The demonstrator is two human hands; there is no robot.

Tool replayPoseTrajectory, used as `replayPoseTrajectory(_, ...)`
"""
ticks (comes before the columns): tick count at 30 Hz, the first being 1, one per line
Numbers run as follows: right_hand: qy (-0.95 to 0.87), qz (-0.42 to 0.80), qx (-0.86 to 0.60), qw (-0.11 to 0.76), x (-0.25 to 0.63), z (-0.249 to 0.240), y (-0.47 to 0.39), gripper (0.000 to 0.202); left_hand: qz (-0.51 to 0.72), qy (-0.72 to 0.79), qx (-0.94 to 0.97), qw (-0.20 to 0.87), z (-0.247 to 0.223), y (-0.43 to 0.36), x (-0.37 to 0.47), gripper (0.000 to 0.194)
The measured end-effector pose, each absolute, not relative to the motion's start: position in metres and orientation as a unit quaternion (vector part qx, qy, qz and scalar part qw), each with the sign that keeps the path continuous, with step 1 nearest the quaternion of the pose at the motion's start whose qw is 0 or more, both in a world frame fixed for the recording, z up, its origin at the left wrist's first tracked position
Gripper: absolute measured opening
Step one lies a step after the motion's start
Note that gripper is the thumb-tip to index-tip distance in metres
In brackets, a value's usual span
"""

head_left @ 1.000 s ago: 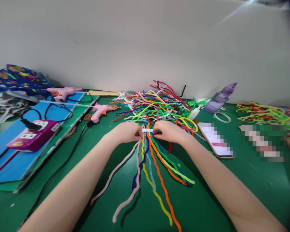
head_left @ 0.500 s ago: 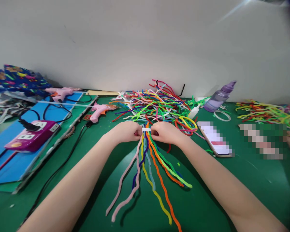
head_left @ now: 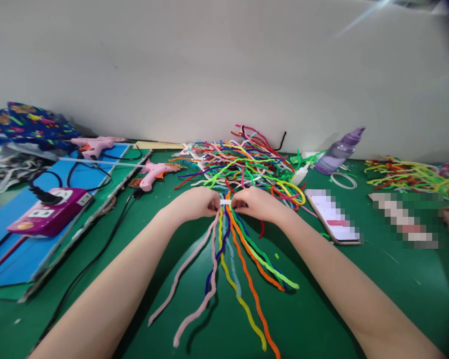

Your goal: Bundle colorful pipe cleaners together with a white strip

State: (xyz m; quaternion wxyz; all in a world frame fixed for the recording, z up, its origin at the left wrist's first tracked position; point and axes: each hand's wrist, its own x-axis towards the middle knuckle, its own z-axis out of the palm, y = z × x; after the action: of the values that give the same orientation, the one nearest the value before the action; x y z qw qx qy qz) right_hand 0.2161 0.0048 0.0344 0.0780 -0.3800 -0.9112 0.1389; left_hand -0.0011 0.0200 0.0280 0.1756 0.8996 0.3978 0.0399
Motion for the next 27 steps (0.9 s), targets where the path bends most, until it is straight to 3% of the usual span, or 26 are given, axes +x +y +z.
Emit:
replayPoseTrajectory(13,-0.894,0.212,-0.385,0.087,0.2232,0.026,0.0109,0.019,0.053,0.434,0.868,0.238,0.0289,0.0207,-0.0014,0.024)
replayPoseTrajectory(27,-0.892,0.217,-0.386,0.085,0.2218,0.0245,0.0112,0.022,0.071,0.423,0.853,0.298,0.0252,0.0235,-0.0042,0.024)
